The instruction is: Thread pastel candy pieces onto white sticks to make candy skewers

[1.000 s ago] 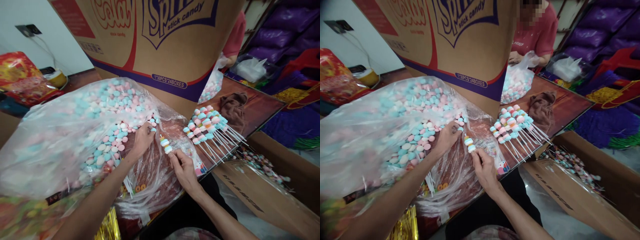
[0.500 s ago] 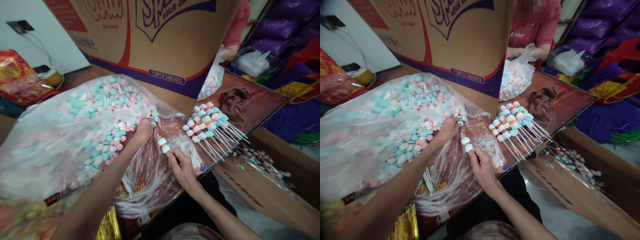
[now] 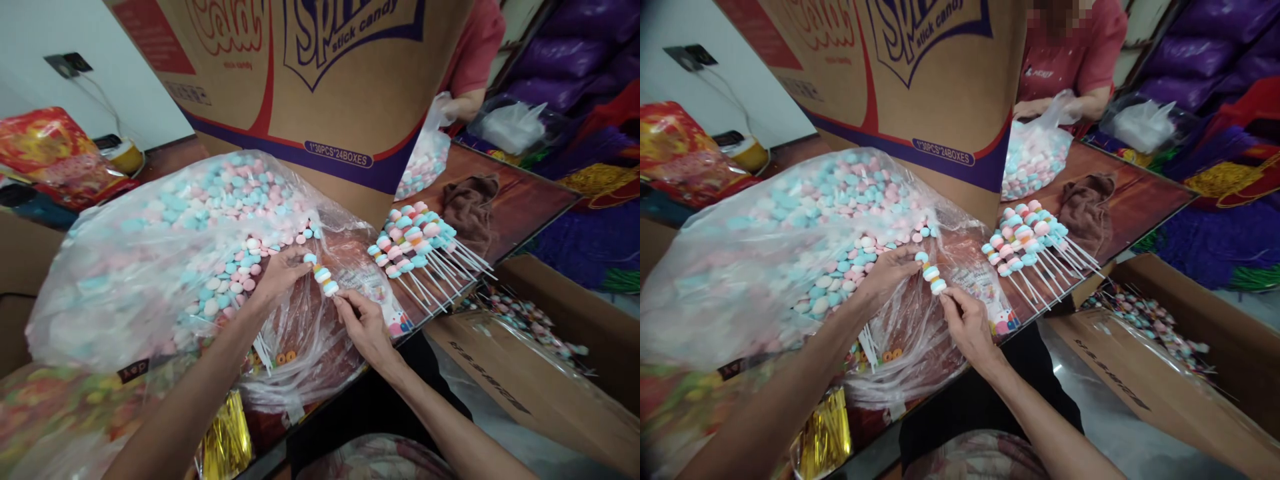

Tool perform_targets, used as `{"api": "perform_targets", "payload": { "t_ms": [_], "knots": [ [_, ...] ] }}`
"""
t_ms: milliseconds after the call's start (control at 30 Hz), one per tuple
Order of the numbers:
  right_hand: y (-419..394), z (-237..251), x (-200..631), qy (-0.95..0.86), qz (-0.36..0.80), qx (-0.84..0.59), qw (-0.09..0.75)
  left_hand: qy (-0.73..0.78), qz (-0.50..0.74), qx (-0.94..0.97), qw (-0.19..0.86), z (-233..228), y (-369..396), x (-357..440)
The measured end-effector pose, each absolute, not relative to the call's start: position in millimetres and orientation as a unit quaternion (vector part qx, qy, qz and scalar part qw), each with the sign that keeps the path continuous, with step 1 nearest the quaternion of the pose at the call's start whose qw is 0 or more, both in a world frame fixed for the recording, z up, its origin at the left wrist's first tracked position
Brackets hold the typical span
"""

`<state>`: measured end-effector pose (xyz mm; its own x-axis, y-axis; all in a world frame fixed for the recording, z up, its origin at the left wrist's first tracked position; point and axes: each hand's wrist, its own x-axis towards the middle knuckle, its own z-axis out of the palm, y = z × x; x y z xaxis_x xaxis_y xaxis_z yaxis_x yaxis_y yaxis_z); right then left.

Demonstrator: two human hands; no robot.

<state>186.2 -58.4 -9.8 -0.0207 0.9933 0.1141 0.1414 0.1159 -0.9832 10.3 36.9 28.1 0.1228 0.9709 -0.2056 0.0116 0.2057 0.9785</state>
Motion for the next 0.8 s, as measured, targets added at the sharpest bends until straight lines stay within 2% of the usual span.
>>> {"api": "perform_targets", "payload": {
  "t_ms": [367, 800],
  "knots": [
    [-58.3, -10.6, 186.8, -0.579, 0.438, -0.512, 0.459, 0.529, 0.45, 0.503, 0.514, 19.5, 28.4, 6.6],
    [-59.5, -6.4, 188.5, -0.591, 0.426, -0.532, 0.431, 0.537, 0.335, 0.734, 0.247, 17.3, 20.8, 7.6]
  ]
}}
